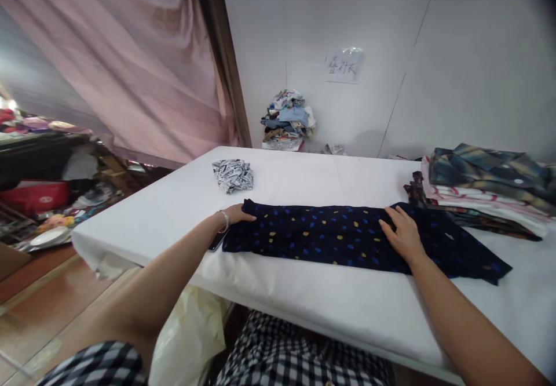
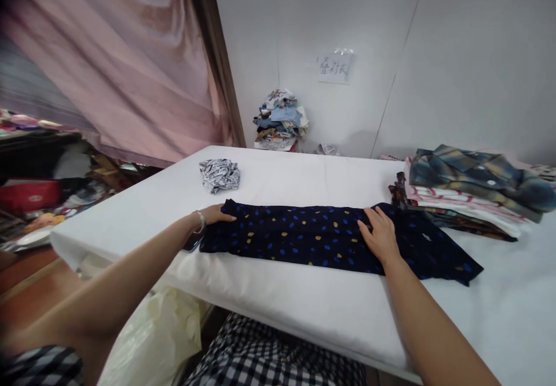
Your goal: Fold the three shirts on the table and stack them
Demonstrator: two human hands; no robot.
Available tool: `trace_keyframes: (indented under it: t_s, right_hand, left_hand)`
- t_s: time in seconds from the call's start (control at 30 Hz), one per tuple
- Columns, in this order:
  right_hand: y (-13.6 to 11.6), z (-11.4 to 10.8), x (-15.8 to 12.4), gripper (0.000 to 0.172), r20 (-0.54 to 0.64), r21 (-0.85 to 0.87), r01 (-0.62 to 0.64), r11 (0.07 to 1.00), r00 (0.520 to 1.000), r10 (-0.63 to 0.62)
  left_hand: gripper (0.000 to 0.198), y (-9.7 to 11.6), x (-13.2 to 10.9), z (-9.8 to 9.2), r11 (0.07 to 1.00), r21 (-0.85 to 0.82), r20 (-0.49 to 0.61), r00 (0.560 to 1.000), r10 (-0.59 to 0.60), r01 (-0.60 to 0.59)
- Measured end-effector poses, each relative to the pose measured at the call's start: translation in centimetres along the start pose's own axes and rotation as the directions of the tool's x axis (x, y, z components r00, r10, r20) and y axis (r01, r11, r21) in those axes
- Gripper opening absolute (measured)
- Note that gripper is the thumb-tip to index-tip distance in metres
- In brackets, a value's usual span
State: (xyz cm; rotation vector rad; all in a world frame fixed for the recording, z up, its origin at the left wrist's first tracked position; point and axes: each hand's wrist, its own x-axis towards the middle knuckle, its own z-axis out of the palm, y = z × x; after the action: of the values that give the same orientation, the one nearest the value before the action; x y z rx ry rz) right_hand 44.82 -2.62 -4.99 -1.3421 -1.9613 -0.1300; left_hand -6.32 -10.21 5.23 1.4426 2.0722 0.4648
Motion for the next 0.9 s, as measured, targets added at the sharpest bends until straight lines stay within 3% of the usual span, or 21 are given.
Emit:
trace_keyframes:
  t_s: [0.1,0.2,0.37,0.5,0.57,0.63,0.7,0.83,0.9]
  right_hand:
    - [-0.6,-0.4,0.1,0.048,-0.042,0.013,0.074,0.997,0.996,-0.073]
    - [-1.2,-0.4,0.1,0.048,0.061,0.066,0.081,0.995,0.995,-0.085]
    - [-2.4,-1.0,0.0,0.048,0.416,0.074,-0.009,0.997,0.909,-0.023]
    - [-4.3,-2.1,0.1,0.05,0.363,0.037,0.029,0.999,0.931,-0.041]
    - [-5.3,-2.2,0.0,0.052,0.437,0.047,0.049,0.998,0.897,-0.064]
    - [-5.9,-2.0,-0.1,0.054,0.55,0.056,0.024,0.998,0.834,-0.051]
    - [-6.1,-1.7,-0.2,0.055,0.595,0.057,-0.002,0.998,0.803,-0.032]
    - [-5.8,-1.4,-0.3,0.054,0.572,0.101,-0.019,0.995,0.819,-0.042]
    - [-5.6,-1.5,-0.2,0.052,0.546,0.135,-0.027,0.99,0.836,-0.052]
  left_hand:
    - [0.053,0.0,-0.9,0.3,0.999,0.001,-0.11,0.993,0.034,-0.034]
    - [0.055,0.1,-0.9,-0.5,0.999,-0.014,-0.167,0.985,0.046,-0.049]
    - [0.04,-0.7,-0.2,-1.7,0.995,-0.069,-0.155,0.985,-0.076,0.066]
    - [0.029,-1.0,0.0,-1.3,0.996,-0.043,-0.152,0.984,-0.089,0.083]
    - [0.029,-0.7,-0.3,-1.6,0.986,-0.1,-0.104,0.985,-0.141,0.131]
    - [0.032,0.0,-0.7,-2.3,0.966,-0.174,-0.018,0.98,-0.199,0.193]
    - [0.037,1.0,-1.2,-3.4,0.951,-0.212,0.029,0.974,-0.224,0.225]
    - [0.048,4.7,-1.8,-5.1,0.954,-0.218,-0.035,0.975,-0.217,0.205]
    - [0.045,7.5,-1.9,-4.8,0.963,-0.219,0.02,0.987,-0.158,0.158]
